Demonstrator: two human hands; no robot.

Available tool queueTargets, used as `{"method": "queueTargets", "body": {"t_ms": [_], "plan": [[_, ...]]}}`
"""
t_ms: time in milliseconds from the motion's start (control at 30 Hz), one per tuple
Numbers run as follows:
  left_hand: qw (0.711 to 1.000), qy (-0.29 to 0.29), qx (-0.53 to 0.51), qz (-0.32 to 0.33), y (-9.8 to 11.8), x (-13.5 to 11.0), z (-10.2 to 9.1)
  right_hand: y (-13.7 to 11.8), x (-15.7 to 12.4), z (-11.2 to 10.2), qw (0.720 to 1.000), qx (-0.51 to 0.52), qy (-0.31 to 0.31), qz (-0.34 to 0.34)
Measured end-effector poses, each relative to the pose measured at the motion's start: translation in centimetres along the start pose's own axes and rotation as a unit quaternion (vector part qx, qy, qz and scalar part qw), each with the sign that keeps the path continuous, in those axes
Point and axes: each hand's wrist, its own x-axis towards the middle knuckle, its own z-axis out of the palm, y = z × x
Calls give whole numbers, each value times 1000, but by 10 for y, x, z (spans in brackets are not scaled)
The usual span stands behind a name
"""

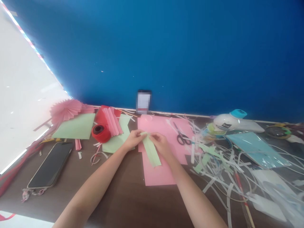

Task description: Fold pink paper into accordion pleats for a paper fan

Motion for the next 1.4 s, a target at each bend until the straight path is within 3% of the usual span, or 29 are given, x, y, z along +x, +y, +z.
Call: {"method": "queueTargets", "body": {"t_ms": [267,433,800,1033,1200,1400], "plan": [[999,16,-36,-6,-4,3,0,1,1,1,998,44,15,39],[997,-11,-68,-21,2,0,2,3,3,0,997,34,52,34],[995,18,-94,11,0,1,2,3,1,-1,999,-30,22,-2],[997,45,-50,22,2,0,2,9,3,-1,999,-24,31,-12],[997,40,-37,51,4,0,3,8,4,0,999,-13,35,-15],[996,32,47,64,5,-1,3,3,1,1,999,-43,25,-8]]}}
